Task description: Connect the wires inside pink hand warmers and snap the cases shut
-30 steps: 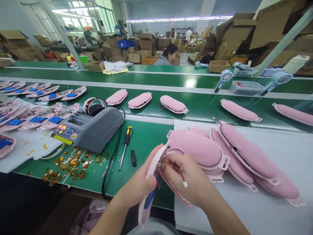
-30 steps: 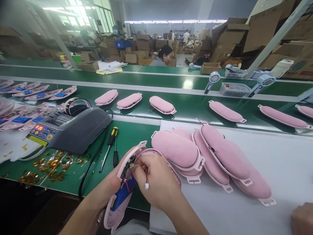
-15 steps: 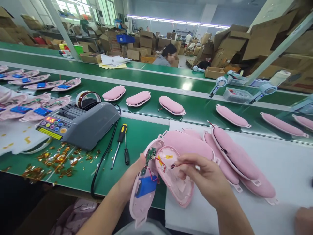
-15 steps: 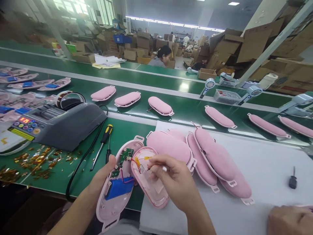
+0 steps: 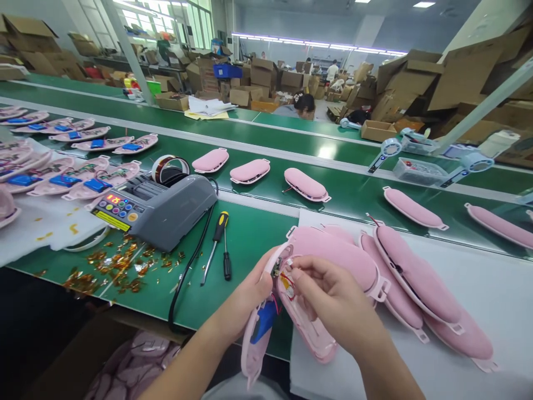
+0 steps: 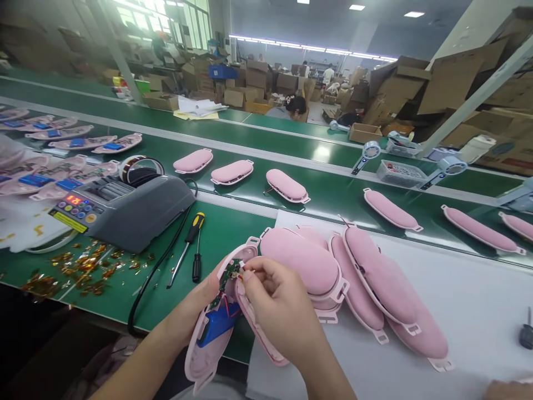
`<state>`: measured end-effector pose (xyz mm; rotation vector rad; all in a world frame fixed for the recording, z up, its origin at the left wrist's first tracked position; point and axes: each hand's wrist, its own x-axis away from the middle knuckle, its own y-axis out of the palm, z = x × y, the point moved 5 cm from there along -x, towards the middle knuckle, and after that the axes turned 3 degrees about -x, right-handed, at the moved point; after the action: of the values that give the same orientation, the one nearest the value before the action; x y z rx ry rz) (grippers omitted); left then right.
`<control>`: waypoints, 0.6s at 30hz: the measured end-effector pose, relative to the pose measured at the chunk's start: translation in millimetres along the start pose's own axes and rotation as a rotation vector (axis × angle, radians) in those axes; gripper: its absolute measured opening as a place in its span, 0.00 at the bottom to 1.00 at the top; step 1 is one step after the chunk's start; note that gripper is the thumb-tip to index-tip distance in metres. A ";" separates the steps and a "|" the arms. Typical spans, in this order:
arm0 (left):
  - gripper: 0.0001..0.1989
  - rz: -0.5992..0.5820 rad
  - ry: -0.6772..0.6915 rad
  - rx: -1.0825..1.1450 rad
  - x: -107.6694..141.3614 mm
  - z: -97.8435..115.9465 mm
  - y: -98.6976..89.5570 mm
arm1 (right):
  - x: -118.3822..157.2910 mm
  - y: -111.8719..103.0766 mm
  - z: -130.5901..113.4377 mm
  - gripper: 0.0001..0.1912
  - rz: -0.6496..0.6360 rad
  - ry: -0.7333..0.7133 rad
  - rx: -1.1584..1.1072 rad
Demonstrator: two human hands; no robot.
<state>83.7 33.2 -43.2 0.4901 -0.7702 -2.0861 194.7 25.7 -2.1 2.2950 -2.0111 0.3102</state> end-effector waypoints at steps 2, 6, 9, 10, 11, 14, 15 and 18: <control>0.33 0.011 0.005 -0.017 0.4 0.7 -2.1 | -2.2 0.9 -0.7 0.09 -0.014 -0.010 0.024; 0.33 0.043 0.007 -0.043 1.9 2.5 -4.3 | -3.2 3.9 -1.4 0.09 -0.044 -0.001 0.104; 0.31 0.073 -0.022 -0.023 3.6 1.4 -6.5 | -2.8 -0.3 -0.9 0.10 0.026 -0.048 0.190; 0.31 0.083 -0.041 -0.014 4.1 0.3 -7.4 | -2.7 -4.4 -0.6 0.11 0.093 -0.087 0.216; 0.31 0.089 -0.055 -0.004 4.4 -0.7 -8.2 | -2.2 -9.6 -0.2 0.11 0.176 -0.139 0.238; 0.33 0.090 -0.048 0.017 3.9 -1.5 -9.6 | 0.8 -26.0 5.3 0.11 0.436 -0.233 0.258; 0.34 0.093 -0.042 0.024 3.5 -1.6 -10.0 | 1.2 -30.0 9.6 0.12 0.486 -0.214 0.225; 0.36 0.108 -0.046 0.062 2.2 -3.1 -11.0 | 0.8 -36.3 23.7 0.17 0.520 -0.114 0.003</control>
<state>77.8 35.4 -53.0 0.4264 -0.8707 -1.9846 233.0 25.6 -22.3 1.7872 -2.6436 0.2108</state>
